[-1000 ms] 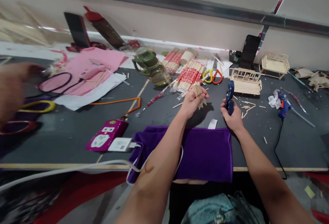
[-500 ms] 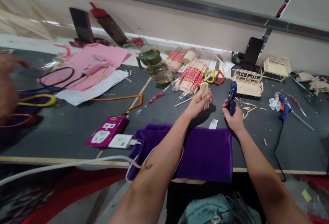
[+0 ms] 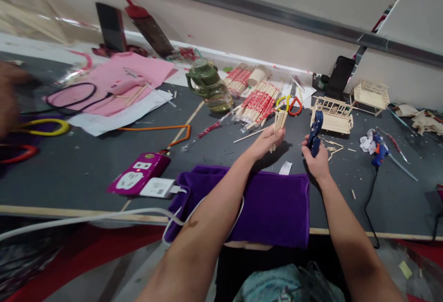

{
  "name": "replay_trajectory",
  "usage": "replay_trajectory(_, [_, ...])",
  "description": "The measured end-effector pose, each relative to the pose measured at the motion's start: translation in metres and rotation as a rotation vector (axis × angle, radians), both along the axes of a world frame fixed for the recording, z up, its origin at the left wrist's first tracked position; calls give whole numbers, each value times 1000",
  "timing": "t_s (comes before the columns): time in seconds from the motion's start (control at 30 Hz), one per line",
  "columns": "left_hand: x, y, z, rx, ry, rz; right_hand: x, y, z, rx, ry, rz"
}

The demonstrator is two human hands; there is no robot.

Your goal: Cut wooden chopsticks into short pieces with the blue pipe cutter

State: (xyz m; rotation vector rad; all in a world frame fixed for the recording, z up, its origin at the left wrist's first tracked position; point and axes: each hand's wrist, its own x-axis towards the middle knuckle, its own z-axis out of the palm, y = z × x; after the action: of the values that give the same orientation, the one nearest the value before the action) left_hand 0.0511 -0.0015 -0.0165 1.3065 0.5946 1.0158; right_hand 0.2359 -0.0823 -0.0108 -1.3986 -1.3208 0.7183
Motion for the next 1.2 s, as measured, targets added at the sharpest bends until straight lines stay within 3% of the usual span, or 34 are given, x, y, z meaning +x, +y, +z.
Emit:
replay_trajectory(0.17, [4,0,-2,-24,-3,-22,1,0,1,10,3,-8])
replay_trajectory(0.37, [14,2,-10,95,-68,208,0,-1,1,13,-16,7])
replay_trajectory(0.5, [16,3,-18,156,-10,313,0,0,0,23,-28,-1])
replay_trajectory(0.73, [15,3,-21,106,-12,285,1,1,-5,24,-79,4])
replay_trajectory(0.9, [14,0,-16,97,-6,235,1,-2,-2,28,-151,33])
replay_trajectory(1.07, [-6,-4,2,173,185,142,8,-2,4,96,-345,36])
replay_trajectory(1.2, [-21,-6,14,464,598,425,12,-2,3,162,-456,2])
